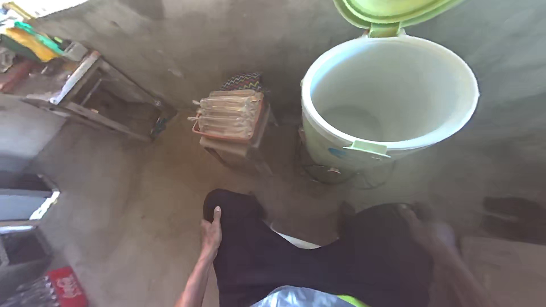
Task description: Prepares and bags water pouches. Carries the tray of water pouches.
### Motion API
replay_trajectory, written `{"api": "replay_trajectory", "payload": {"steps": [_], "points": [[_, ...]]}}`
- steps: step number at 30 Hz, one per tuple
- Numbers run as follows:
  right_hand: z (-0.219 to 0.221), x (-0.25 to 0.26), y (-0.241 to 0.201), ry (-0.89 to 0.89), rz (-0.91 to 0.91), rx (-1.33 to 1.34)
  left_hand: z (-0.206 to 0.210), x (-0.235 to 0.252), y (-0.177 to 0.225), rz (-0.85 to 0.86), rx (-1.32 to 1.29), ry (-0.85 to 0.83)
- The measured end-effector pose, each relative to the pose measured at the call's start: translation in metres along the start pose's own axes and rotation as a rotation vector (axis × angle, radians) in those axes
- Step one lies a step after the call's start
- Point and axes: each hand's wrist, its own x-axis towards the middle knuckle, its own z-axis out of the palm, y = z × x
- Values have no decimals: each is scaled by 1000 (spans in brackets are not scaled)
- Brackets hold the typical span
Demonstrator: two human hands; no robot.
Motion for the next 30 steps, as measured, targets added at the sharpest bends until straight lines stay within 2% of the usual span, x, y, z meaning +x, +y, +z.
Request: {"api": "replay_trajectory", "payload": {"steps": [3, 7, 10, 13, 16, 20, 23, 25, 28, 30], "points": [[22, -27, -7, 40, -128, -155, -4, -11, -15, 133, 213, 52], [63, -101, -46, 20, -156, -466, 17, -6, -41, 314, 392, -82], [101, -158, -82, -133, -231, -696, 36, 25, -35, 337, 293, -254], [120, -188, -141, -399, -308, -742, 57, 43, -5, 345, 306, -387], [124, -182, -194, -477, -442, -458, 64, 39, 10, 349, 346, -384], [121, -172, -249, -324, -571, -186, 46, 56, -22, 356, 178, -387], [126, -148, -284, -278, -483, 111, 25, 76, -50, 304, 20, -391], [137, -122, -310, -252, -386, 309, 0, 88, -54, 218, -97, -358], [166, -64, -353, -231, -266, 477, -46, 122, -38, 159, -182, -214], [188, -14, -379, -191, -212, 488, -73, 161, -6, 179, -152, -146]]}}
